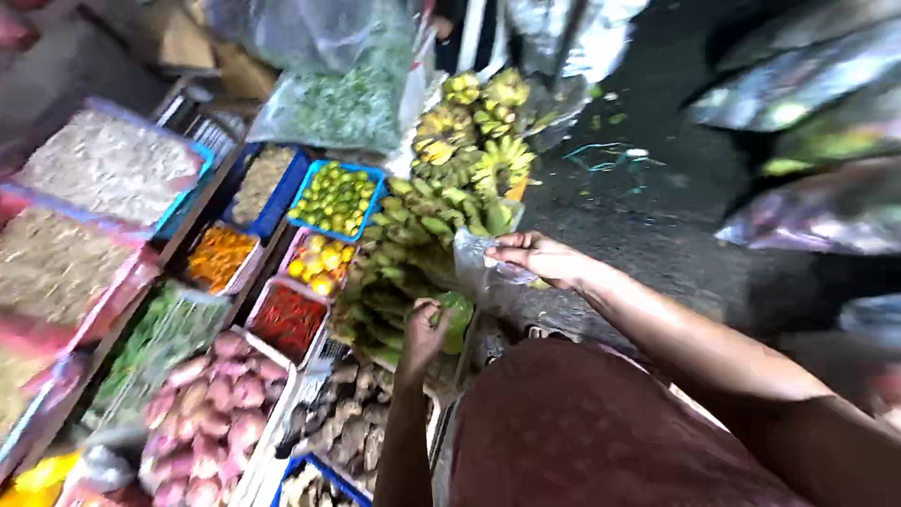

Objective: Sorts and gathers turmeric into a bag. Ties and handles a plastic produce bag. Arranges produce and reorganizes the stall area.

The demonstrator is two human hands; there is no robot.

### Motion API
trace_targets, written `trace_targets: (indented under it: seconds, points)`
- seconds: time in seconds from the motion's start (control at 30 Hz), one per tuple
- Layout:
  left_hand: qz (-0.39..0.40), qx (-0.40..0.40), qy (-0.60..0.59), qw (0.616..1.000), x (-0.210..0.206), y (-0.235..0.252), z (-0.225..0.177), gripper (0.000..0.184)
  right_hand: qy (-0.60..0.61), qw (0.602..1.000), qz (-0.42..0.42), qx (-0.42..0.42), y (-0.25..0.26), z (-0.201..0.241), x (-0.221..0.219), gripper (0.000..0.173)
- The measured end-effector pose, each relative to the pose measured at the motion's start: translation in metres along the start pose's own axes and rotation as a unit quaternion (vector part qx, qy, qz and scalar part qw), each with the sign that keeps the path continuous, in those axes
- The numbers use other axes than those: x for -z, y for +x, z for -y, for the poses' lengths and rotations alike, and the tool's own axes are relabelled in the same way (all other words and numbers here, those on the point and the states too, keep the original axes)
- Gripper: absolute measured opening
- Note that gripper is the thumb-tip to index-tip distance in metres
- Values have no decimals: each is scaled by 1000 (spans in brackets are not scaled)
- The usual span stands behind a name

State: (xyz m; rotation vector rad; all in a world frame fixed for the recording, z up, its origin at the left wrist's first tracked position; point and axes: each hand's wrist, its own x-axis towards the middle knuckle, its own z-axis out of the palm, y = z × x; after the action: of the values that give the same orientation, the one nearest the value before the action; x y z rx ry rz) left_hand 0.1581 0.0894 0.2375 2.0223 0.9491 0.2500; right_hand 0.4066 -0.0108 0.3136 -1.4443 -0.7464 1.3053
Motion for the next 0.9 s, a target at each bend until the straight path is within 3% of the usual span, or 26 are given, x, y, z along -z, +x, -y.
trace_targets:
  seconds: [0.03,0.1,0.17,0.2,0.33,0.53,0.67,0.77,0.83,0.9]
  points:
    - [27,-10,-4,1000,-2,12,-14,44,-3,1000,-13,17,-6,3,8,17]
    - [56,-31,-8,998,-11,32,-45,98,-43,997,-30,54,-16,6,21,16]
    - [80,-44,11,996,-27,45,-78,126,-109,990,-22,88,-27,5,30,15]
    - [96,-54,18,994,-38,52,-92,126,-132,986,-16,104,-32,2,33,19]
    - [206,-105,-24,973,-95,84,-121,89,-114,984,-56,125,-50,-7,52,19]
    - [264,-108,-191,939,-187,109,-159,67,-91,986,-107,89,-66,-30,138,15]
    - [305,-80,-94,944,-244,142,-216,51,-83,989,-121,33,-78,-29,215,15]
    - [330,-117,-98,931,-289,177,-247,37,-140,977,-161,-5,-91,-28,284,25]
    - [339,-158,-59,925,-312,202,-272,34,-225,960,-145,-81,-106,-22,335,37]
    - [351,-187,18,917,-332,225,-301,32,-300,934,-99,-166,-113,-27,376,38]
